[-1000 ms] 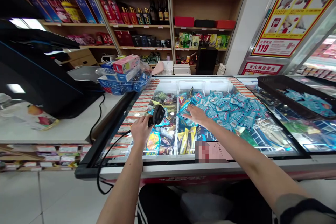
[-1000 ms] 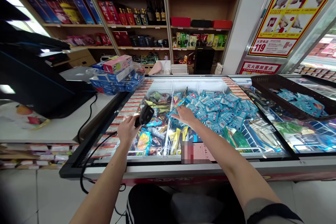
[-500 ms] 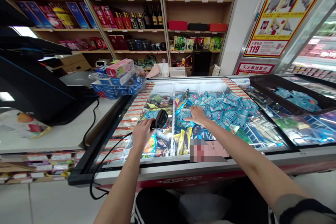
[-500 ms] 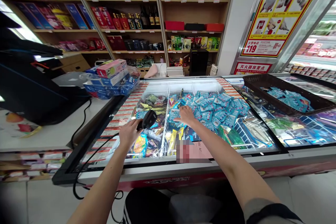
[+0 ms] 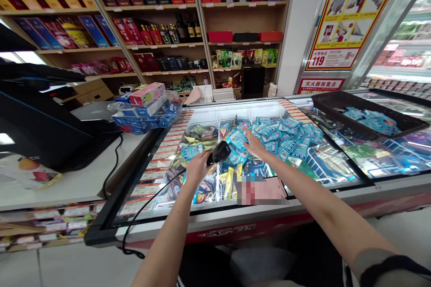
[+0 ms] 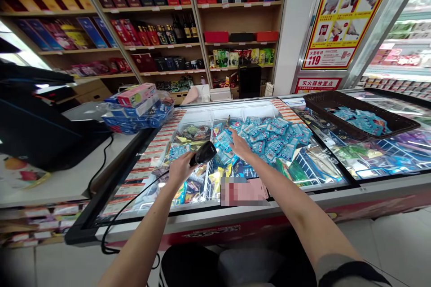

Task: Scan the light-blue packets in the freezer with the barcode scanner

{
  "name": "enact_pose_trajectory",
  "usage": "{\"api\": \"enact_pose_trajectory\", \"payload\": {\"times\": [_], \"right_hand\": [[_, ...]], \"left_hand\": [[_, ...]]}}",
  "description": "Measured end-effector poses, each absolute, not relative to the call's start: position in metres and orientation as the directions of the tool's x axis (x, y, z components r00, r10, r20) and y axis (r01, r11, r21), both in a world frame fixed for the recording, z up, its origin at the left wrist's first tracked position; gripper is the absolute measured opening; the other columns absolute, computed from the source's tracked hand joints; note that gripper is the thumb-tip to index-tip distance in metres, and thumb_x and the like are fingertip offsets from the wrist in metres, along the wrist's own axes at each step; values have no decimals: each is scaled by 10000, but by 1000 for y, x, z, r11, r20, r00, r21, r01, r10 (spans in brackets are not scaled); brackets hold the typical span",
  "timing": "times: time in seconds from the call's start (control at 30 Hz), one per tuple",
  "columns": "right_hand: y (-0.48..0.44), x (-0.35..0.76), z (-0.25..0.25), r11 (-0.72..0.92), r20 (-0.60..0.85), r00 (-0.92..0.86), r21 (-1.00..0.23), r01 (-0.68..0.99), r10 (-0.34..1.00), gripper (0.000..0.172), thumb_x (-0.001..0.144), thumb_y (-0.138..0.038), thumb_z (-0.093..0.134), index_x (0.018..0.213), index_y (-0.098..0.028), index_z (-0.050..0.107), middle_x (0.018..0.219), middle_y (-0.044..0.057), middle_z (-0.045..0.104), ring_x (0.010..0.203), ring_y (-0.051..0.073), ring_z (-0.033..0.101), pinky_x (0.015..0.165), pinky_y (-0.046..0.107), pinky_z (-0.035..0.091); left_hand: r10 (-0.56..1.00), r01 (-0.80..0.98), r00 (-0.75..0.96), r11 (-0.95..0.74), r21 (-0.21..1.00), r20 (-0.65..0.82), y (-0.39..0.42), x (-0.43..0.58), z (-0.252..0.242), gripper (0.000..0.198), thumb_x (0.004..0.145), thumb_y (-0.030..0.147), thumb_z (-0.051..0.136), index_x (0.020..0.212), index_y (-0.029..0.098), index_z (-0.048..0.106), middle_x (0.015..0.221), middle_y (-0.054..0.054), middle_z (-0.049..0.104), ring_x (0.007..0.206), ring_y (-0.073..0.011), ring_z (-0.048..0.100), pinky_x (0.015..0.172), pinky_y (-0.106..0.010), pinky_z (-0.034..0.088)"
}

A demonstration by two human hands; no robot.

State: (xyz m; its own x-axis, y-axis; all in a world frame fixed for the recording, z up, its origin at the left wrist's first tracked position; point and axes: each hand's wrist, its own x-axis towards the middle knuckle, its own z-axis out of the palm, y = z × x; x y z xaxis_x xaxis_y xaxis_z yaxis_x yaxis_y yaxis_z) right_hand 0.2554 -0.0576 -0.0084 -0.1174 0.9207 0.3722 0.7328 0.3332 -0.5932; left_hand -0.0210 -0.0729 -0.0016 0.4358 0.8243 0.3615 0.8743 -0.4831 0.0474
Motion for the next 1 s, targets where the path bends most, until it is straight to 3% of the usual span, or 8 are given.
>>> {"api": "enact_pose_trajectory", "payload": {"times": [0.1, 0.2, 1.0], "right_hand": [[-59, 270, -7, 298, 371, -80, -583, 755, 925, 533, 796, -130, 420, 1321, -207, 370, 1257, 69, 545, 1148, 201, 507, 945, 358, 405], [-63, 283, -5, 313, 395, -78, -576, 756, 915, 503, 790, -106, 411, 1275, -236, 441, 1254, 37, 550, 1145, 190, 506, 979, 371, 378], [-76, 307, -6, 266, 369, -39, -589, 763, 929, 481, 817, -126, 422, 1282, -245, 446, 1252, 37, 544, 1140, 200, 498, 970, 373, 374]], "left_hand": [[823, 868, 443, -493, 61, 357, -74, -5, 0, 359, 789, 360, 558, 1128, 244, 549, 1067, -48, 641, 928, -221, 607, 634, -271, 415], [828, 868, 441, -492, 72, 346, -75, 10, 2, 342, 789, 370, 559, 1104, 237, 562, 1041, -51, 648, 908, -221, 615, 630, -268, 415], [812, 855, 470, -516, 48, 346, -76, 46, 0, 332, 793, 419, 547, 1079, 253, 573, 1010, -40, 662, 877, -218, 630, 612, -264, 418]]}}
